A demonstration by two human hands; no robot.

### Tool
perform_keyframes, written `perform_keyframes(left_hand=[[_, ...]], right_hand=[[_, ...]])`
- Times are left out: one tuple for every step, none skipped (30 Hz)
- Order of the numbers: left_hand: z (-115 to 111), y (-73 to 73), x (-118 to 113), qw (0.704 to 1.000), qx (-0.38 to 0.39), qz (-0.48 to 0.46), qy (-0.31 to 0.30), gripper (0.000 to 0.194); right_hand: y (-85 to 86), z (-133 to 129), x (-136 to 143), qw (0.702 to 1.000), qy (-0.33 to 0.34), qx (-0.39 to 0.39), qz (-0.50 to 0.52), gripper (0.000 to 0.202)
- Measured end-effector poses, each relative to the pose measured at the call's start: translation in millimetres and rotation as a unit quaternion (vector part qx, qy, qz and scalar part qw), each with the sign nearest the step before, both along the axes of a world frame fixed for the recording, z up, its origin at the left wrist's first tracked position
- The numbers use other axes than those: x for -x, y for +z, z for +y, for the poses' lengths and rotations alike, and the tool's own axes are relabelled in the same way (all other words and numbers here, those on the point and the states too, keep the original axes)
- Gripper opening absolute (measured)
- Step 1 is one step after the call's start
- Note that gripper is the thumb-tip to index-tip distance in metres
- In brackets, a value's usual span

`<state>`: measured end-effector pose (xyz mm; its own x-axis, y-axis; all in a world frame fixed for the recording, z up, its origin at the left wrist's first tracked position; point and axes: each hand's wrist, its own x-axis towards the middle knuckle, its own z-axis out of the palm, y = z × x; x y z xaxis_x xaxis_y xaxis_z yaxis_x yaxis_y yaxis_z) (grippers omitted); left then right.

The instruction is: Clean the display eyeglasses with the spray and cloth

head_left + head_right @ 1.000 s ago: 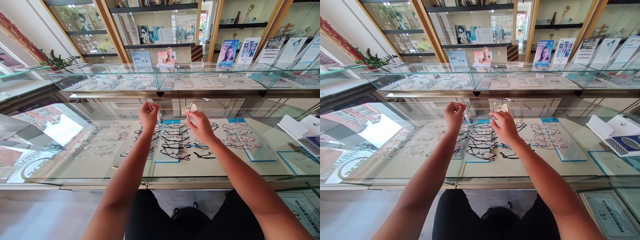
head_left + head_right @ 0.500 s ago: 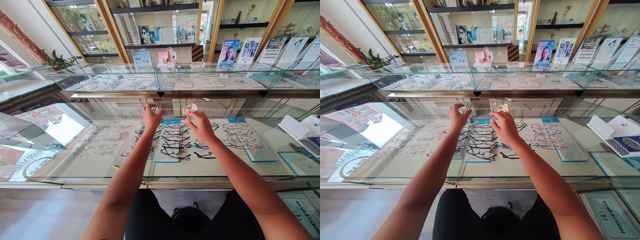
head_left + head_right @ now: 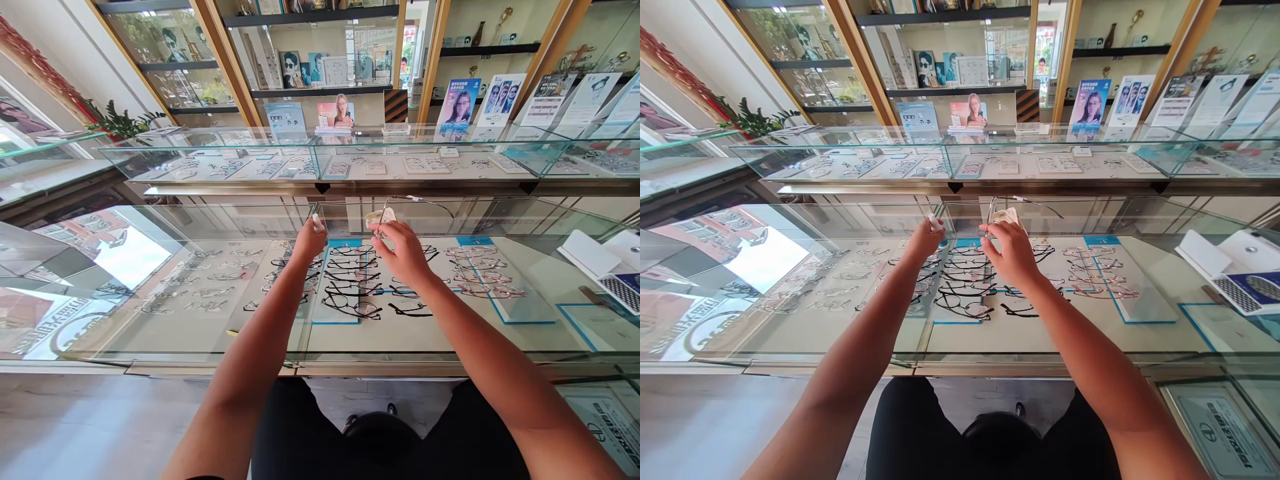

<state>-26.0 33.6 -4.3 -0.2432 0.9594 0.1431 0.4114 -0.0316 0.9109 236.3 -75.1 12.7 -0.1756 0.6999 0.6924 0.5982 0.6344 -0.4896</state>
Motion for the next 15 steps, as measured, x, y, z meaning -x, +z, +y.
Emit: perform_keyframes(left_hand=[[-1,2.6,-1,1.0,-0.003,-0.013,-0.005,0.022],[-2,6.0,-2,1.0,-0.006,-0.025,-0.011,0.022],[-4,10.2,-4,0.999,-0.009,-0.044,-0.024,0.023],[-6,15.0,-5,0.996,-0.01,-0.078,-0.046,0.026],[-10,20.1,-7,0.989,-0.008,-0.123,-0.077,0.03],[-14,25.5,-8,0.975,-0.002,-0.184,-0.121,0.035],[-19,30.8,-10,0.953,0.011,-0.248,-0.171,0.041],[-24,36.0,-12,0.928,0.028,-0.297,-0.222,0.047],[-30,40.9,-13,0.905,0.046,-0.327,-0.268,0.053],[-36,45.3,-15,0.887,0.06,-0.34,-0.306,0.056],[-41,49.2,-17,0.874,0.067,-0.345,-0.335,0.056],[-46,52.6,-18,0.866,0.07,-0.343,-0.357,0.054],[-50,55.5,-20,0.862,0.069,-0.337,-0.372,0.051],[-54,57.9,-21,0.861,0.066,-0.33,-0.381,0.049],[-56,59.9,-23,0.863,0.064,-0.323,-0.383,0.052]], right_hand=[[0.4,0,0,1.0,0.0,0.0,0.002,0.025],[0.9,0,0,1.0,0.001,0.0,0.005,0.025],[1.5,0,0,1.0,0.002,0.002,0.008,0.025],[2.2,-1,0,1.0,0.003,0.004,0.013,0.025],[2.9,-1,0,1.0,0.005,0.007,0.018,0.025],[3.6,-1,0,1.0,0.006,0.01,0.023,0.025],[4.2,-1,0,1.0,0.008,0.013,0.027,0.024],[4.7,-1,0,0.999,0.009,0.015,0.031,0.024],[5.0,-1,0,0.999,0.01,0.017,0.035,0.024],[5.2,-1,-1,0.999,0.012,0.02,0.04,0.023],[5.2,-1,-1,0.999,0.014,0.024,0.045,0.023],[5.1,-1,-1,0.998,0.017,0.03,0.053,0.023],[5.1,0,-1,0.997,0.022,0.04,0.064,0.023],[5.2,0,-2,0.995,0.028,0.051,0.077,0.023],[5.5,0,-2,0.993,0.035,0.064,0.09,0.024]])
